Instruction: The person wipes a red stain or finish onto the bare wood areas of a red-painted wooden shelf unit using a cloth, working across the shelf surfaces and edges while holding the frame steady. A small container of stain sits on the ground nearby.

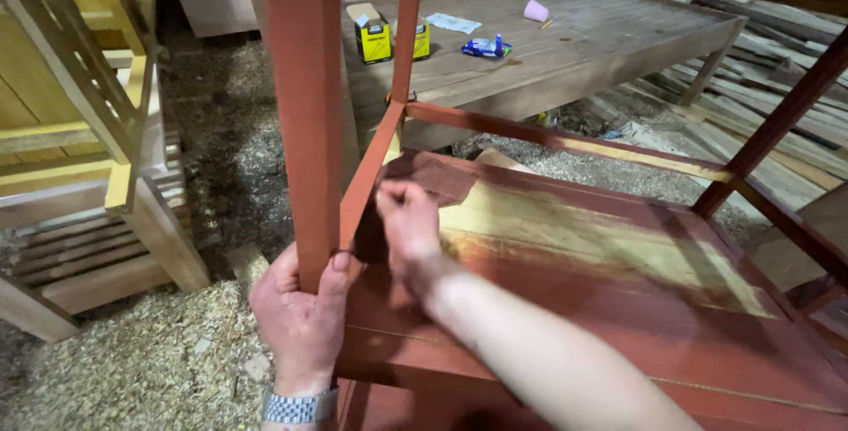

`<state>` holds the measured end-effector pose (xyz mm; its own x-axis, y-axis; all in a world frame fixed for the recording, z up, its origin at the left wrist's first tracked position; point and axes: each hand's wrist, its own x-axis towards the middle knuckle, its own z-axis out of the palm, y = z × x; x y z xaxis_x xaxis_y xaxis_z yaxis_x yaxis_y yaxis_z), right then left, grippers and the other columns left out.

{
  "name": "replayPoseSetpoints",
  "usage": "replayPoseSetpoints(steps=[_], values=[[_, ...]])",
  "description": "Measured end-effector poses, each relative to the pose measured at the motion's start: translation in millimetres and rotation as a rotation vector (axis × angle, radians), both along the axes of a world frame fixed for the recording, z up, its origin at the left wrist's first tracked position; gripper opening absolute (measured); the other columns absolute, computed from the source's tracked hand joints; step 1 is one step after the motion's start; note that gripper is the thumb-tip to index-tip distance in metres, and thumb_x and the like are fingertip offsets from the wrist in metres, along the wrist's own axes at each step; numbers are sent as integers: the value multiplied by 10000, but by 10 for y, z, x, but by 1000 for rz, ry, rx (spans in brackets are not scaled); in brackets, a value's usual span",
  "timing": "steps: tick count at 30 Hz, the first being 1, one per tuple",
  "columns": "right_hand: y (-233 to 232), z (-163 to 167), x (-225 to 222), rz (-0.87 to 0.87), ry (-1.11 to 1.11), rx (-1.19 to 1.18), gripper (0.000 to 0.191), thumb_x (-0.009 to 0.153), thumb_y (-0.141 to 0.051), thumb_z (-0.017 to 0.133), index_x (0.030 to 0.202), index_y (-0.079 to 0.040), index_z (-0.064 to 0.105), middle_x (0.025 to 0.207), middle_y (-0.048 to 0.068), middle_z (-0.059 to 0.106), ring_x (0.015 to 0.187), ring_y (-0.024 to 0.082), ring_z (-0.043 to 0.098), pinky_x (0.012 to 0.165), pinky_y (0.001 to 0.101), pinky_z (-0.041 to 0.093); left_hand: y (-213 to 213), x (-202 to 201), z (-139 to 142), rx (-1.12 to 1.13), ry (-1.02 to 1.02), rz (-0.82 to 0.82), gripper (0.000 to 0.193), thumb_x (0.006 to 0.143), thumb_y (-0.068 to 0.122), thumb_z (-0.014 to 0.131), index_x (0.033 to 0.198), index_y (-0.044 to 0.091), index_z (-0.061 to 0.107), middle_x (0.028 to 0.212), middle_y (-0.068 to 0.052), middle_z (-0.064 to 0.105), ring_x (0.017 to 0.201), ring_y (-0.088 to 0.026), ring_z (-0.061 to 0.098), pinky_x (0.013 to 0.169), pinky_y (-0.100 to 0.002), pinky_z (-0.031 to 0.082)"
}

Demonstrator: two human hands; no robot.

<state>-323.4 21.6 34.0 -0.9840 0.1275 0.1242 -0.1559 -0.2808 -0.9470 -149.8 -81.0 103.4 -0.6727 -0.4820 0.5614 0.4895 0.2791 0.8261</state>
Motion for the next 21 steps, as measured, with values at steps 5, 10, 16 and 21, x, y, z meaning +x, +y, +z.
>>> replayPoseSetpoints(steps=[5, 10, 16, 21], values=[[-2, 64, -890, -201, 19, 229, 150, 855, -84, 776, 988, -20, 748, 934, 34, 757, 840, 111, 660, 788, 278, 545, -5, -21, -1, -54, 23, 57, 263, 919, 257, 760, 1026, 17, 753, 834, -44, 758, 747, -104, 674, 704, -270, 550], [-24, 197, -358, -139, -98, 111, 152, 931, -130, 742, 1024, -10, 734, 922, 45, 713, 813, 117, 601, 741, 291, 516, -9, -18, 16, -102, 16, 70, 268, 920, 278, 768, 1012, 27, 759, 851, -46, 774, 753, -107, 706, 688, -271, 555], [110, 260, 631, 128, -24, 88, 102, 909, -55, 718, 990, 6, 725, 865, 38, 719, 772, 128, 613, 701, 296, 505, 6, 0, 37, 4, -65, 6, 295, 915, 304, 752, 998, 21, 751, 760, -40, 764, 689, -119, 729, 649, -270, 563], [51, 82, 204, 100, 36, 12, 111, 932, -46, 703, 1037, -28, 671, 906, 8, 687, 830, 104, 594, 783, 275, 530, 15, -11, 20, -20, 35, 4, 311, 949, 297, 751, 1043, 0, 745, 852, -26, 736, 775, -93, 651, 704, -261, 533]])
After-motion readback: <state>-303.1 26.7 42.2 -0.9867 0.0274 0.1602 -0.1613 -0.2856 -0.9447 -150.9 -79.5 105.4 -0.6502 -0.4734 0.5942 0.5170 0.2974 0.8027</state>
